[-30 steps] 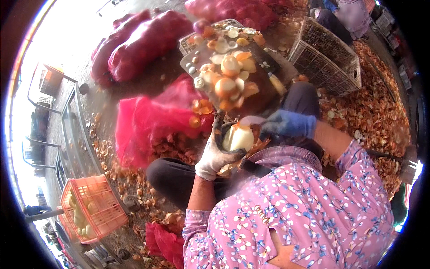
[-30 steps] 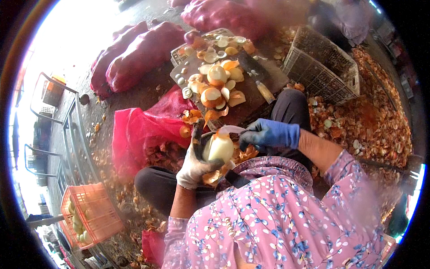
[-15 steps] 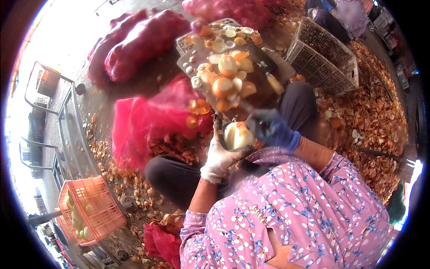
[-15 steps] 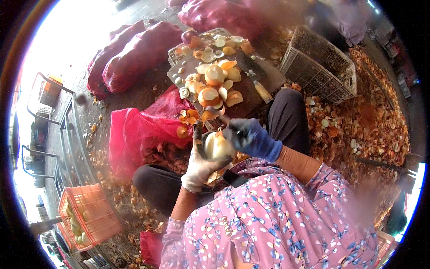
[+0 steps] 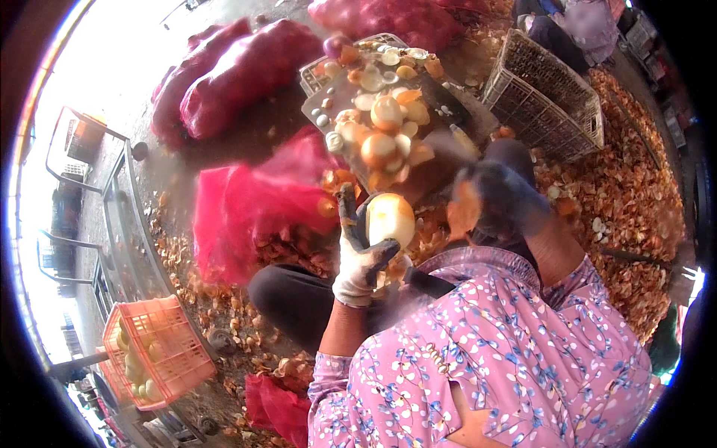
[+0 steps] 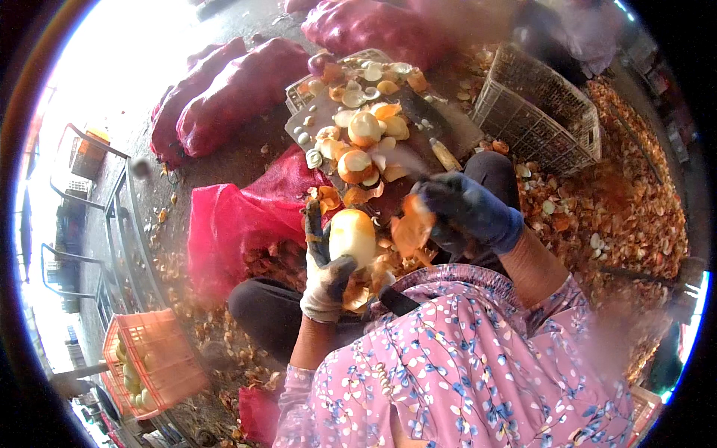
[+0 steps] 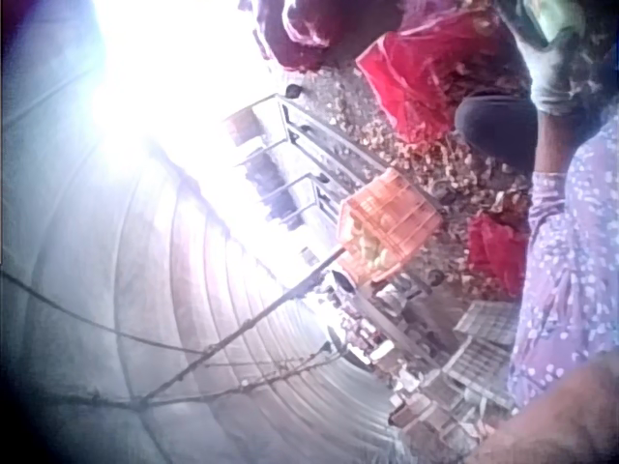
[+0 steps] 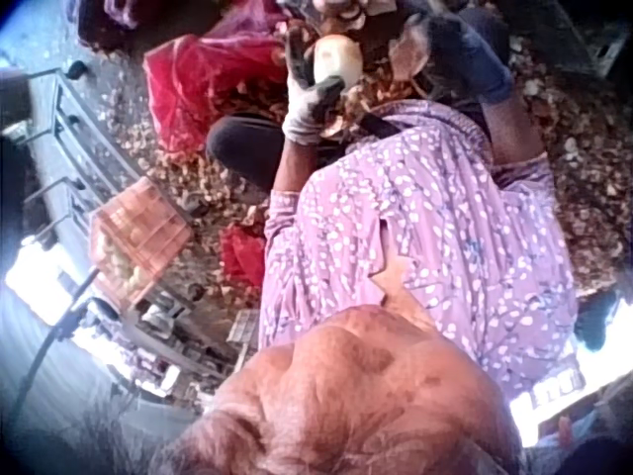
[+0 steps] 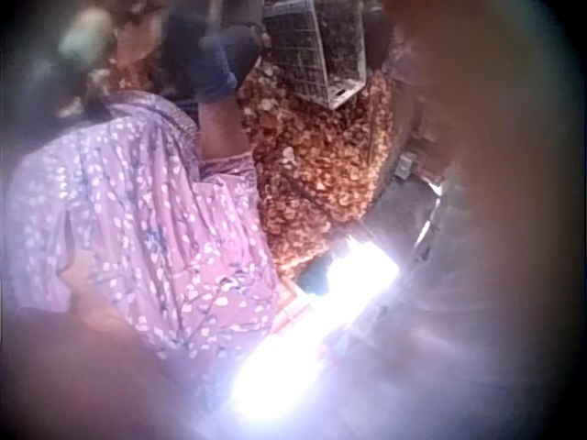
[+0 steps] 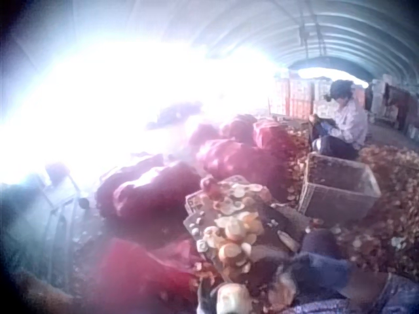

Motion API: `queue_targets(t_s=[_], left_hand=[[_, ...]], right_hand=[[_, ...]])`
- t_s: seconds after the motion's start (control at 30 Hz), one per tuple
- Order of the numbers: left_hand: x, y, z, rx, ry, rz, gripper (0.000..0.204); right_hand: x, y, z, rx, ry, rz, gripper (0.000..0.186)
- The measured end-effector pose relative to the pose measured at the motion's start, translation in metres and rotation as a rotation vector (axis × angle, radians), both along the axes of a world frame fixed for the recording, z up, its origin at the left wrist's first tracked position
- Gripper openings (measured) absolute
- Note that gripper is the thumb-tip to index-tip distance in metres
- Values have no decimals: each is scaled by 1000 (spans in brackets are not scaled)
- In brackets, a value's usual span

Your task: The person sits on the ground and peels onions one by one using a knife. They remove the outer layers and place the peeled onions into a nearby basket while onion skins accumulate on the floor.

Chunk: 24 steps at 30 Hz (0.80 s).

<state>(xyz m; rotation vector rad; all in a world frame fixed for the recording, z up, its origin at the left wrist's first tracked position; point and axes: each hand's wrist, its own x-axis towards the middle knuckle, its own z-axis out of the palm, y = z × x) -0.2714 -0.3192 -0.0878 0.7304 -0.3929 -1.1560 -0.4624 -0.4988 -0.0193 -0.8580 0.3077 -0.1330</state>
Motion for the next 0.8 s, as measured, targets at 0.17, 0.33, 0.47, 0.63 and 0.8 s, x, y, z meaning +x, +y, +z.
queue_targets(t_s=[0.17, 0.33, 0.47, 0.63, 0.8], left_hand=[[5, 2, -5, 160, -307, 45, 117], [4, 3, -5, 213, -392, 46, 118], [1, 1, -6, 284, -320, 7, 115], [4, 0, -17, 342, -381, -5, 99], [2, -2, -13, 318, -330, -69, 102]], right_hand=[[17, 25, -14, -1612, 118, -148, 22], [19, 34, -13, -1964, 241, 65, 27], [17, 40, -21, -2163, 346, 98, 24], [31, 54, -18, -2101, 596, 287, 19], [31, 24, -39, -1170, 485, 165, 31]])
